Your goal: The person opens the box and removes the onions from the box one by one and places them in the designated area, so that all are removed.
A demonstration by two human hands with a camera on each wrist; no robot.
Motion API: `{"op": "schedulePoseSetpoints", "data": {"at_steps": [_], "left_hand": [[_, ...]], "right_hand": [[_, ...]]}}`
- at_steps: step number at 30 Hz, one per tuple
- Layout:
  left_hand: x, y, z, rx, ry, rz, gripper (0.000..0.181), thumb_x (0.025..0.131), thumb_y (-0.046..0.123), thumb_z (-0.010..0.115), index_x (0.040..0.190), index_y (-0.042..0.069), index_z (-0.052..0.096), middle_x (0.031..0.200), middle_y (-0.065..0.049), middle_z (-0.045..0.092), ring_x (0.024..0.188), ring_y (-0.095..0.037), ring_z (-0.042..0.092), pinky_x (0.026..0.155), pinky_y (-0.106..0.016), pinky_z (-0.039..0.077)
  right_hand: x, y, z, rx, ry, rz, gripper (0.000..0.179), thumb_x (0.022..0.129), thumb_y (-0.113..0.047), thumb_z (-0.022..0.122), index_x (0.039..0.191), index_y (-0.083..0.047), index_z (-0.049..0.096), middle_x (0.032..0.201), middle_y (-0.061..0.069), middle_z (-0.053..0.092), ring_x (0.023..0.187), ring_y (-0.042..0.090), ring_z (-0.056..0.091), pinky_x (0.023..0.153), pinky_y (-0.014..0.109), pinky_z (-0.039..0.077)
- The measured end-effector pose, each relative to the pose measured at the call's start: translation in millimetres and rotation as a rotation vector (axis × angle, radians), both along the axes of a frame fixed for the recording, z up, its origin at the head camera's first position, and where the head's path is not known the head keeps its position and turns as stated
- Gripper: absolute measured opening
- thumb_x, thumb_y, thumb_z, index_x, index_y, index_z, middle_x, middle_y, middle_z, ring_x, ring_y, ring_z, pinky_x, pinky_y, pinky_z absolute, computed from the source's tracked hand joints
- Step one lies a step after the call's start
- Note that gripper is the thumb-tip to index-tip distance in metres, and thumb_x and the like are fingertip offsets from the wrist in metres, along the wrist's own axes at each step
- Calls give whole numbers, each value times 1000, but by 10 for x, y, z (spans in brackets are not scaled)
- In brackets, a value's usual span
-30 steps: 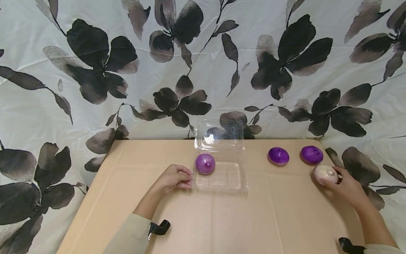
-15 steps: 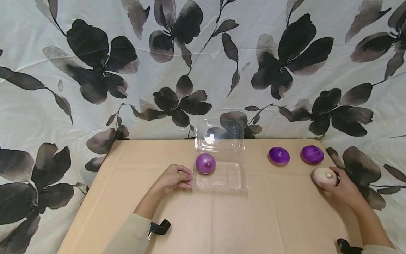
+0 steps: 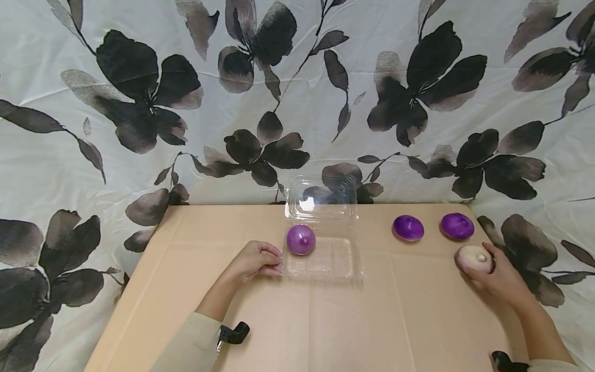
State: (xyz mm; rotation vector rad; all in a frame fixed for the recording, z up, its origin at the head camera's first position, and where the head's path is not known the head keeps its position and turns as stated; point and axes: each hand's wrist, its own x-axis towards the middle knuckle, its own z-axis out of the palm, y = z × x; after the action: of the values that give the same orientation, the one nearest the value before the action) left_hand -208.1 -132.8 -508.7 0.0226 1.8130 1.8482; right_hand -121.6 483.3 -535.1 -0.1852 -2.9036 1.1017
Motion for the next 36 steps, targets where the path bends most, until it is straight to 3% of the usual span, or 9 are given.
{"op": "schedulePoseSetpoints", "data": {"at_steps": [5,8,11,13,15,18,23,30,36], "left_hand": [[-1,-4,-9,8,0,-2,27,94,-12,61,117,-23,54,86,-18,70,72,-21,75,72,-33,70],[-6,-10,-14,10,-5,-1,27,95,-11,60,118,-24,54,84,-17,70,72,-21,75,73,-34,70],[-11,-18,-14,10,-9,1,27,95,-11,60,118,-24,53,85,-17,69,73,-22,75,75,-35,70],[-13,-23,-9,10,-9,1,27,95,-12,60,118,-23,54,86,-18,69,73,-22,75,75,-35,70],[-15,-28,-4,11,-10,0,26,95,-12,60,118,-23,54,86,-19,69,74,-23,75,75,-35,70],[-16,-32,4,11,-10,-3,26,95,-12,60,117,-23,54,87,-18,68,74,-23,75,75,-35,70],[-13,-36,13,13,-12,-5,26,95,-12,60,117,-23,54,87,-19,68,73,-22,75,75,-35,70],[-17,-37,4,14,-15,-11,28,95,-12,59,119,-24,52,84,-15,68,71,-20,75,74,-34,70],[-40,-36,-6,15,-13,-14,27,95,-12,59,119,-23,53,83,-14,68,71,-20,75,75,-35,70]], "right_hand": [[0,-4,14,-1,19,9,102,96,-31,72,157,16,5,151,51,20,131,65,29,115,83,21],[3,1,33,5,30,14,101,97,-30,73,157,16,6,150,51,22,129,63,32,129,31,32],[0,2,74,17,30,18,101,96,-29,74,156,17,8,149,50,24,126,62,36,89,-7,34],[-5,-8,122,17,21,15,101,96,-29,75,156,18,7,150,50,23,125,63,37,100,3,46],[-13,-25,182,23,14,10,101,96,-29,74,156,17,7,151,50,21,128,66,36,113,39,55],[-24,-61,290,47,32,12,101,96,-30,74,157,16,8,153,50,19,135,70,26,107,87,26],[-44,-202,514,106,107,27,98,95,-31,75,158,12,14,154,48,23,143,67,19,115,86,14],[-83,-625,828,116,189,68,89,92,-30,79,160,-1,29,156,39,31,141,63,28,109,89,22],[-226,-1065,900,117,298,198,83,86,-20,85,155,-4,40,151,31,43,137,57,39,114,78,30]]}}
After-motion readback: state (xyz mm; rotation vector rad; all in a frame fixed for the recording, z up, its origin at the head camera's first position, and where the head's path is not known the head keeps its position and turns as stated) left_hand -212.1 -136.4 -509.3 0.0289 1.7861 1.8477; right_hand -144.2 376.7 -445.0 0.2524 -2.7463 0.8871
